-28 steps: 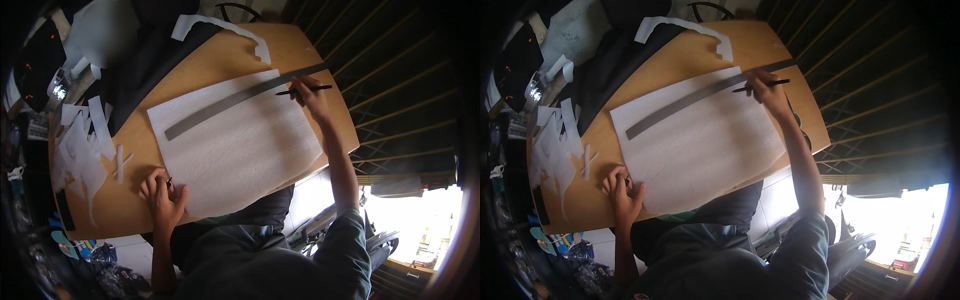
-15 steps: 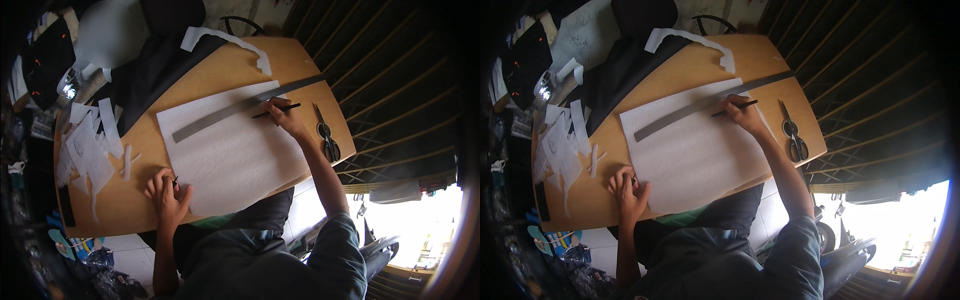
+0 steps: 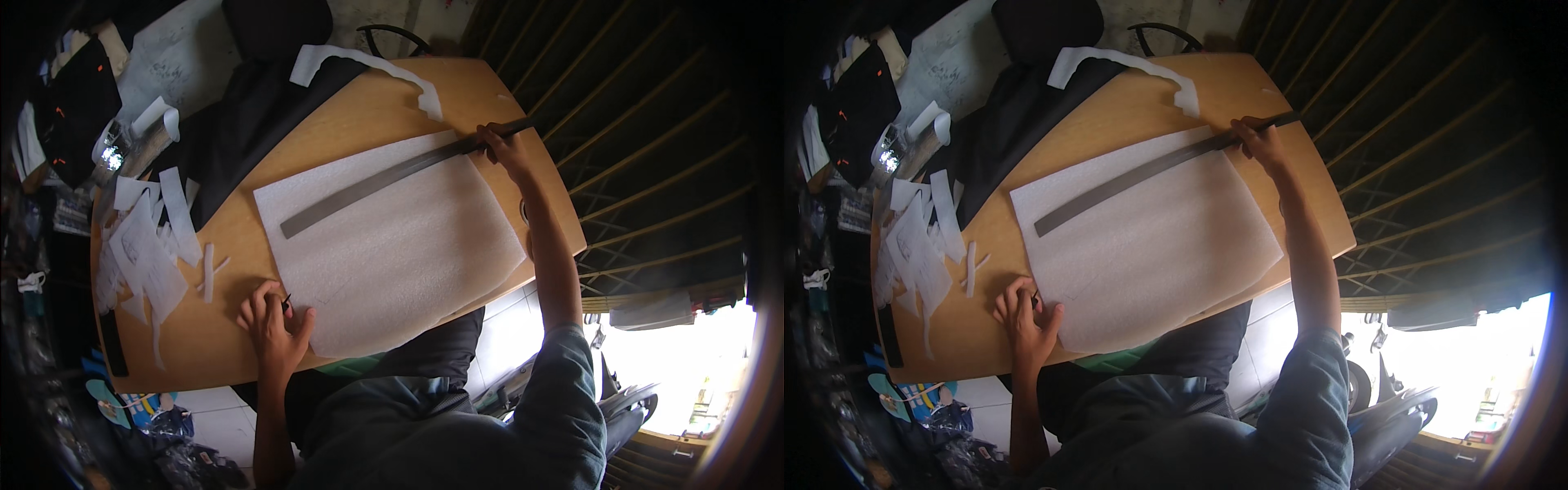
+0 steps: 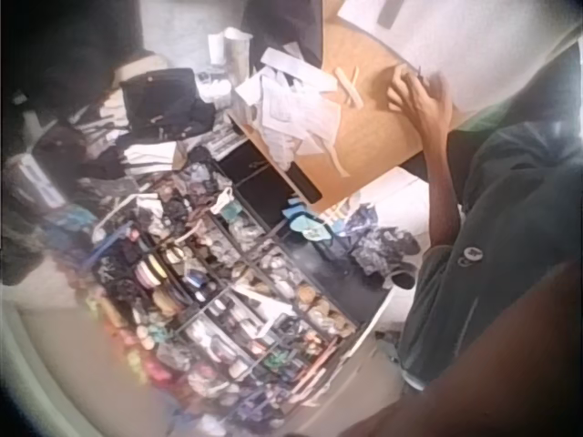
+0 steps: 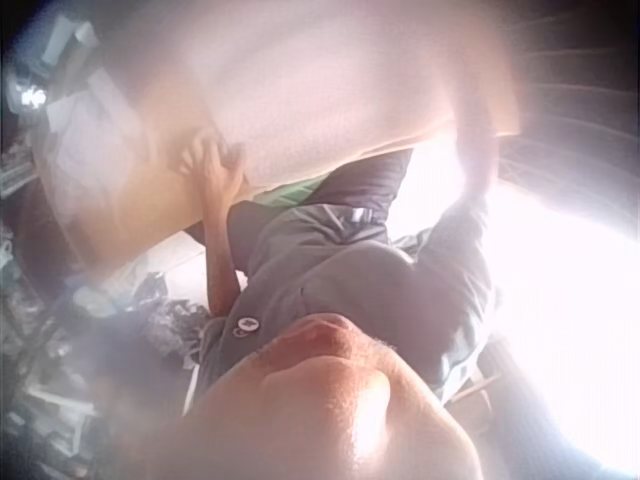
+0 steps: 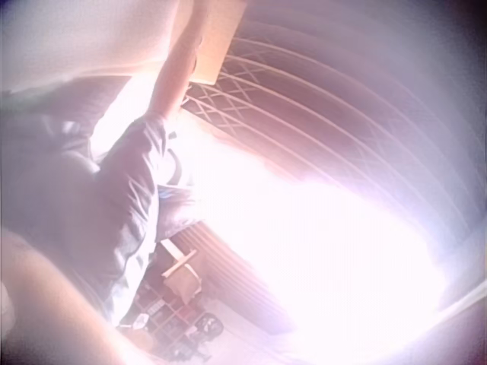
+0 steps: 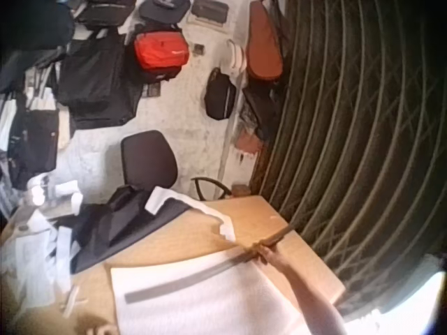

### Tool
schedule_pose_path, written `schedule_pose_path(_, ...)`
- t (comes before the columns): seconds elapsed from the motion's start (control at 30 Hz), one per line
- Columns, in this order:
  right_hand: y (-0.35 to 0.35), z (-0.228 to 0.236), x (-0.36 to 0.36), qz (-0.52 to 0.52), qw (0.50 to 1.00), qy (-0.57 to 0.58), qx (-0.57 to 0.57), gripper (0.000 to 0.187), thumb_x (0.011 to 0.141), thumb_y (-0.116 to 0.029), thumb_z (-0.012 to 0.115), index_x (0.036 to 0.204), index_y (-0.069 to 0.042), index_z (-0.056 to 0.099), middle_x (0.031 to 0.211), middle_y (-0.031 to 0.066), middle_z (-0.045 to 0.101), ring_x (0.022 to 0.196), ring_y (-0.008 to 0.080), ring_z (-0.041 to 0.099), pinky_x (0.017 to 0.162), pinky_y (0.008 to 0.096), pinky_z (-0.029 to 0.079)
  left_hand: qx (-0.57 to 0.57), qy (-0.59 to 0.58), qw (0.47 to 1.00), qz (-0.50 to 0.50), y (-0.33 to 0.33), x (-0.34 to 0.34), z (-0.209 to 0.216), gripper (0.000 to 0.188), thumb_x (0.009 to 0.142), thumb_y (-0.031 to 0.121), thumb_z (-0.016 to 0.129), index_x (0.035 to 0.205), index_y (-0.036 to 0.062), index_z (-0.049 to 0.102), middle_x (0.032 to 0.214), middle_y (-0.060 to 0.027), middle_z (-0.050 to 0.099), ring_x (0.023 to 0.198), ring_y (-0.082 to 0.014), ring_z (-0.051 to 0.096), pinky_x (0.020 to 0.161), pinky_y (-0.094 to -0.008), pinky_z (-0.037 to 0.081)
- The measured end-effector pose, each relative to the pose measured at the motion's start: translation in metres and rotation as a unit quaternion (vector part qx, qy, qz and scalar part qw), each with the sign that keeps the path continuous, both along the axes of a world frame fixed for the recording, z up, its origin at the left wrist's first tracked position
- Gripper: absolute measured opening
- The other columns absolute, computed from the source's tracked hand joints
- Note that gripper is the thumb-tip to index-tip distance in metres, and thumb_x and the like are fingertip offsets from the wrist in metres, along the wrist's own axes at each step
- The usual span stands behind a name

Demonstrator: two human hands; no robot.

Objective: The person marks a white foam sheet with a pen using a metal ruler as a guide, then cuts the foam along the marked lines with scissors. The person handles the foam, ruler, pen, and scissors throughout the task.

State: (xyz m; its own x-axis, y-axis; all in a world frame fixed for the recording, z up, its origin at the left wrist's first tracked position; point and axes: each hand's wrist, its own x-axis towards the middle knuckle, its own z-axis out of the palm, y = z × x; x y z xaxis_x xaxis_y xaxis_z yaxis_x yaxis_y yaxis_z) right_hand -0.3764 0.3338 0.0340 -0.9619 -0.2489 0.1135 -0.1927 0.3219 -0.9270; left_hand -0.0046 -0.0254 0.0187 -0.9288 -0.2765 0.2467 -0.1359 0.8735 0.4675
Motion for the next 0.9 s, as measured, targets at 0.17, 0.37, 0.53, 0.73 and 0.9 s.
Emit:
schedule_pose_path(0.17,0.029,0.029,-0.004,-0.039,0.999,0.021,0.005,0.031,0.098,-0.025,0.057,0.079,-0.002,0.064,0.062,0.0052,0.061,0.045,0.0066,0.046,0.043,0.0228,0.033,-0.006,-0.001,1.000,0.000,0.001,0.001,-0.001,0.034,0.077,0.033,0.073,0.078,0.0072,0.050,0.127,-0.0083,0.050,0.113,-0.0319,0.041,0.096,-0.0481,0.028)
schedule_pose_path(0.37,-0.007,0.034,0.049,0.012,0.999,-0.024,-0.027,0.027,0.097,-0.022,0.059,0.085,0.001,0.067,0.066,0.0063,0.064,0.047,0.0083,0.049,0.044,0.0229,0.037,-0.004,-0.008,1.000,0.002,0.002,0.000,0.003,0.036,0.076,0.032,0.073,0.084,0.0055,0.050,0.126,-0.0093,0.050,0.111,-0.0326,0.042,0.094,-0.0467,0.029)
schedule_pose_path(0.53,-0.054,0.028,0.083,0.100,0.993,-0.037,0.049,0.028,0.097,-0.023,0.061,0.082,0.001,0.065,0.068,0.0069,0.065,0.048,0.0081,0.051,0.046,0.0233,0.038,-0.004,-0.013,1.000,0.004,0.001,0.001,0.004,0.033,0.077,0.032,0.073,0.080,0.0074,0.050,0.126,-0.0078,0.050,0.110,-0.0321,0.042,0.094,-0.0473,0.029)
schedule_pose_path(0.73,-0.039,0.015,0.057,0.075,0.997,-0.019,0.002,0.025,0.096,-0.020,0.060,0.084,0.001,0.065,0.066,0.0053,0.062,0.049,0.0097,0.052,0.047,0.0247,0.040,-0.008,-0.009,1.000,0.005,0.000,0.001,0.000,0.034,0.077,0.034,0.073,0.078,0.0082,0.051,0.127,-0.0066,0.050,0.112,-0.0319,0.042,0.095,-0.0475,0.028)
schedule_pose_path(0.9,0.007,0.005,0.012,-0.024,0.999,-0.001,-0.021,0.025,0.095,-0.019,0.060,0.080,0.001,0.065,0.062,0.0056,0.061,0.046,0.0099,0.052,0.044,0.0244,0.039,0.002,-0.009,1.000,0.002,0.000,0.000,-0.001,0.035,0.077,0.035,0.073,0.079,0.0081,0.052,0.128,-0.0066,0.050,0.112,-0.0314,0.043,0.096,-0.0476,0.028)
